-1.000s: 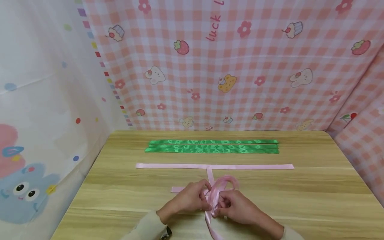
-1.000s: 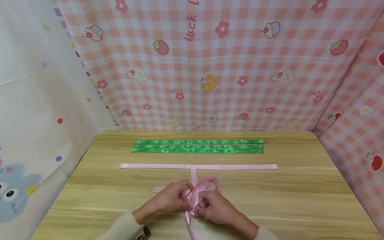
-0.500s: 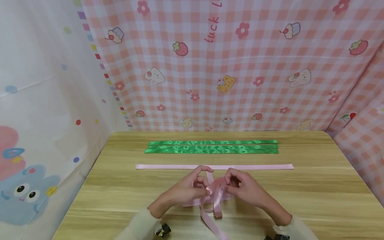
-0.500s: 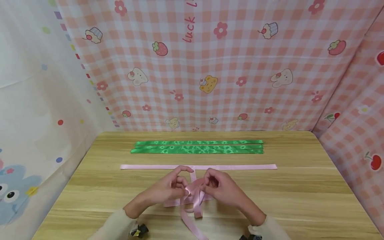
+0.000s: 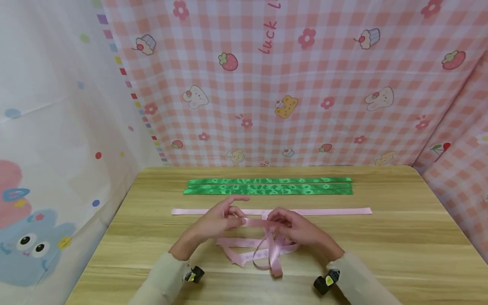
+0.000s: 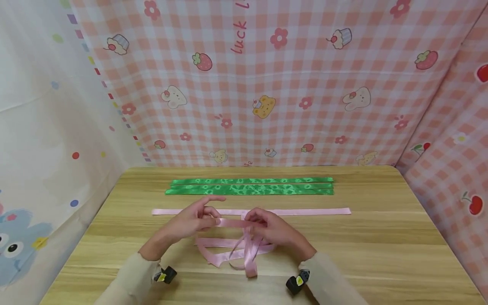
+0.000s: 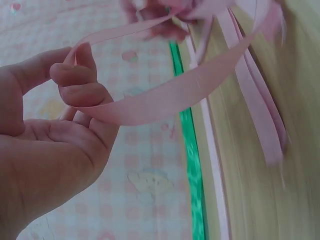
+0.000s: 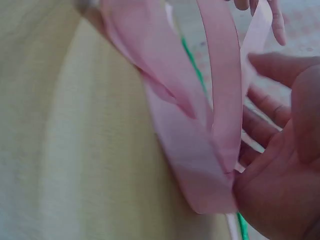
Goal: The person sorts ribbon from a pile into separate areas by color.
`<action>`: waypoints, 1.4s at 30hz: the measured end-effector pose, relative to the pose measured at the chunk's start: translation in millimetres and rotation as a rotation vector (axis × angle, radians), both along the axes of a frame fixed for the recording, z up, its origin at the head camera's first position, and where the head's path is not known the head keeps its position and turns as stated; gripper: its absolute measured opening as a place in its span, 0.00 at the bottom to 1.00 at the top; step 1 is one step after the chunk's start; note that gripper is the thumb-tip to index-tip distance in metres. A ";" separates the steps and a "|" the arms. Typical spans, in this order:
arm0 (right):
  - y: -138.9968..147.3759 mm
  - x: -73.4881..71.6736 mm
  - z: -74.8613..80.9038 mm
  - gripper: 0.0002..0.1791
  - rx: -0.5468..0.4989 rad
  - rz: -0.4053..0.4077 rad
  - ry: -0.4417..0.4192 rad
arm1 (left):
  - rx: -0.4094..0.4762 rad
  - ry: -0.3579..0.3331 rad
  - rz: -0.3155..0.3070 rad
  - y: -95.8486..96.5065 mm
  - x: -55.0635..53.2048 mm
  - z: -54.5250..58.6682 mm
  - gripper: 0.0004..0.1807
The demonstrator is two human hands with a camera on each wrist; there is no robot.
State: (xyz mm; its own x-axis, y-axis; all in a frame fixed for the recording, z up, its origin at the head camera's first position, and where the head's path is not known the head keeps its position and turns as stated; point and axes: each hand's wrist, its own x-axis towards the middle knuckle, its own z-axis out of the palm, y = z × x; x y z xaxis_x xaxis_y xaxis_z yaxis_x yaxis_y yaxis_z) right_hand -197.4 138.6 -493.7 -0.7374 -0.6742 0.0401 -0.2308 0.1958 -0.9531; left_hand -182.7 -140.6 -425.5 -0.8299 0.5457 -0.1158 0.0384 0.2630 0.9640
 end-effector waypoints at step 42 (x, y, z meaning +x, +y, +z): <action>44.1 53.8 91.1 0.11 0.006 -0.008 0.129 | 0.108 0.043 -0.064 -69.5 9.3 33.0 0.22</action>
State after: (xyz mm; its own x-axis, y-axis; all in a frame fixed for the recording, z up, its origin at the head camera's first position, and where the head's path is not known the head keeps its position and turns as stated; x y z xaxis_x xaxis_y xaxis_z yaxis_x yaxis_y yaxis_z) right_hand -143.6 182.7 -402.6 -0.7318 -0.6689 0.1310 -0.3500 0.2038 -0.9143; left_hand -173.4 -210.1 -392.5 -0.7962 0.6047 -0.0181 0.0939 0.1530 0.9838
